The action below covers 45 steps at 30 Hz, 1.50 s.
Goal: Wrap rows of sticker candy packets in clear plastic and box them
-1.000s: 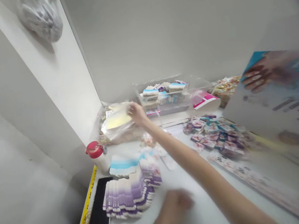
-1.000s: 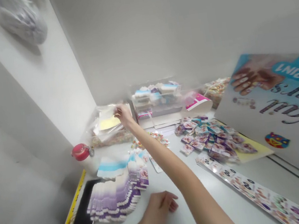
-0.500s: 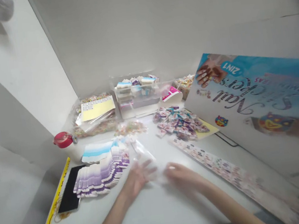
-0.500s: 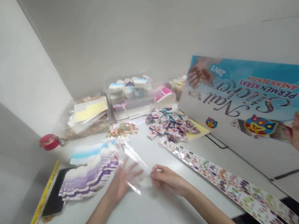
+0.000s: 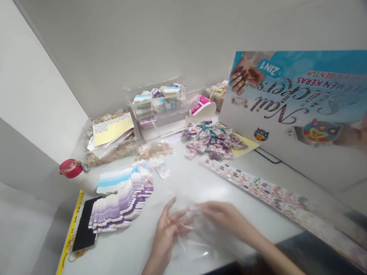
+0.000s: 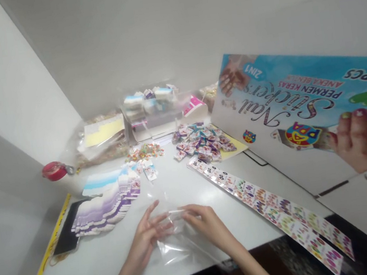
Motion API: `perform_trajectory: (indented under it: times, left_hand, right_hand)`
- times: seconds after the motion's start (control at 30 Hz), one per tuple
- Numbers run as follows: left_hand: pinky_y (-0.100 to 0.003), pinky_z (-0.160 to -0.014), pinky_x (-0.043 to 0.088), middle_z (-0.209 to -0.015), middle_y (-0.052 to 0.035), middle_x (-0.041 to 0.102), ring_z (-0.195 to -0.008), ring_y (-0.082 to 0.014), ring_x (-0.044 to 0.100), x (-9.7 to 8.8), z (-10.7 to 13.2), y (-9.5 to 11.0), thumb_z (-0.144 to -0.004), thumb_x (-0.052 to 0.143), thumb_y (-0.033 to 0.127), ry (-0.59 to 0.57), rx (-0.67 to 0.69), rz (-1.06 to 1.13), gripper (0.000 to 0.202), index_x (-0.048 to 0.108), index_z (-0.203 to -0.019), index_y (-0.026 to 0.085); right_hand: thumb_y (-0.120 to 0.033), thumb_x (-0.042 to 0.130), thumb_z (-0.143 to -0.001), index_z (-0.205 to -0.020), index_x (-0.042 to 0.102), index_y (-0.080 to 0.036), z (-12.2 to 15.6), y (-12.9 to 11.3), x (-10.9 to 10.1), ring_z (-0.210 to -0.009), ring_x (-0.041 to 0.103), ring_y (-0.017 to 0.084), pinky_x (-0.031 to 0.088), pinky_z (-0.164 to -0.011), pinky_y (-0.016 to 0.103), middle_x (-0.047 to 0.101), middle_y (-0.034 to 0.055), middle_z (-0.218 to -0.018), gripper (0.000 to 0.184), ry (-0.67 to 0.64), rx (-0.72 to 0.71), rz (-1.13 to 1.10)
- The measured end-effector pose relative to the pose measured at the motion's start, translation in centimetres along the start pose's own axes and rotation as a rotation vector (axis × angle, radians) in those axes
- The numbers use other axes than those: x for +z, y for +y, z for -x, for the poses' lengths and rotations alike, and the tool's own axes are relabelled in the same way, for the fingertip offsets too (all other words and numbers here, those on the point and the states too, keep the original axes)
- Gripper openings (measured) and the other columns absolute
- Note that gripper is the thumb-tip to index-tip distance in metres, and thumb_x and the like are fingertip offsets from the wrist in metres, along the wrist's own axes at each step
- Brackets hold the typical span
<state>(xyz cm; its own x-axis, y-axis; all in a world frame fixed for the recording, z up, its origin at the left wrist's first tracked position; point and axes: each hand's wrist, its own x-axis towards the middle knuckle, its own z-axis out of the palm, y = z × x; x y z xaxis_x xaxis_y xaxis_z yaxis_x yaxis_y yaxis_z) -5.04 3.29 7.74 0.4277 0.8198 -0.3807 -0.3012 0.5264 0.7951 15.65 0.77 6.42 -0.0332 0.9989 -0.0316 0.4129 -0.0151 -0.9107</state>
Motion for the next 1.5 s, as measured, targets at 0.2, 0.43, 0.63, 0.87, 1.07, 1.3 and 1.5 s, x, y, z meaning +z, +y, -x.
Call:
perform_trajectory:
  times: [0.2, 0.43, 0.63, 0.87, 1.07, 1.3, 1.5]
  left_hand:
    - [-0.020, -0.043, 0.044, -0.087, -0.0079, 0.070, -0.055, -0.0127, 0.063, -1.4, 1.5, 2.2, -0.078, 0.058, 0.036, 0.207, 0.067, -0.318, 0.041, 0.058, -0.112, 0.014]
    - [-0.020, -0.041, 0.046, -0.099, -0.0114, 0.069, -0.063, -0.0179, 0.068, 0.1, 2.2, 2.3, -0.083, 0.052, 0.050, 0.134, 0.142, -0.443, 0.047, 0.058, -0.114, 0.016]
    - [-0.029, -0.057, 0.056, -0.091, -0.0110, 0.071, -0.072, -0.0219, 0.070, 1.5, 2.8, 2.9, -0.084, 0.050, 0.053, 0.120, 0.055, -0.369, 0.048, 0.062, -0.108, 0.013]
    - [-0.039, -0.072, 0.057, -0.093, -0.0150, 0.072, -0.079, -0.0252, 0.071, 0.8, 1.9, 3.6, -0.088, 0.046, 0.051, 0.181, 0.007, -0.218, 0.048, 0.056, -0.116, 0.013]
    - [-0.037, -0.078, 0.056, -0.104, -0.0111, 0.071, -0.094, -0.0252, 0.068, 2.4, 3.2, 6.2, -0.088, 0.045, 0.051, 0.268, 0.227, -0.274, 0.047, 0.057, -0.118, 0.017]
    - [-0.026, -0.057, 0.057, -0.077, -0.0049, 0.072, -0.066, -0.0188, 0.070, 5.7, 5.1, 10.2, -0.088, 0.041, 0.050, 0.343, 0.455, -0.569, 0.046, 0.060, -0.113, 0.017]
    - [-0.026, -0.041, 0.052, -0.078, -0.0068, 0.070, -0.041, -0.0140, 0.062, 3.1, 1.3, 8.5, -0.085, 0.044, 0.052, 0.273, 0.316, -0.457, 0.046, 0.055, -0.108, 0.014]
  right_hand:
    - [-0.032, 0.046, -0.088, -0.123, 0.053, -0.020, -0.2, -0.4, -1.1, -0.091, 0.062, 0.024, 0.052, -0.075, 0.042, 0.061, 0.0117, -0.111, 0.038, 0.516, -0.038, 0.075]
    - [-0.013, 0.056, -0.085, -0.120, 0.053, -0.026, 1.3, -4.0, 1.6, -0.110, 0.053, 0.022, 0.045, -0.088, 0.039, 0.063, 0.0067, -0.110, 0.038, 0.237, -0.803, 0.562]
    - [-0.022, 0.057, -0.088, -0.102, 0.060, -0.024, 0.5, -3.4, 3.2, -0.089, 0.056, 0.017, 0.039, -0.083, 0.035, 0.066, 0.0034, -0.097, 0.015, 0.135, -0.807, 0.689]
    - [-0.012, 0.043, -0.091, -0.084, 0.058, -0.019, 0.5, -3.5, 1.6, -0.074, 0.046, 0.015, 0.036, -0.080, 0.034, 0.057, 0.0011, -0.073, 0.018, 0.127, -0.821, 0.750]
    - [-0.006, 0.039, -0.089, -0.087, 0.056, -0.020, 1.0, -4.6, 1.0, -0.075, 0.048, 0.015, 0.038, -0.086, 0.037, 0.061, 0.0017, -0.077, 0.022, 0.206, -0.848, 0.769]
    - [-0.003, 0.037, -0.088, -0.091, 0.049, -0.022, 1.0, -5.8, 0.1, -0.084, 0.056, 0.015, 0.037, -0.095, 0.043, 0.065, 0.0058, -0.111, 0.023, 0.377, -0.867, 0.647]
    - [-0.007, 0.039, -0.089, -0.093, 0.054, -0.020, 0.2, -7.0, -2.2, -0.086, 0.056, 0.018, 0.043, -0.081, 0.037, 0.064, 0.0070, -0.096, 0.021, 0.360, -0.725, 0.689]
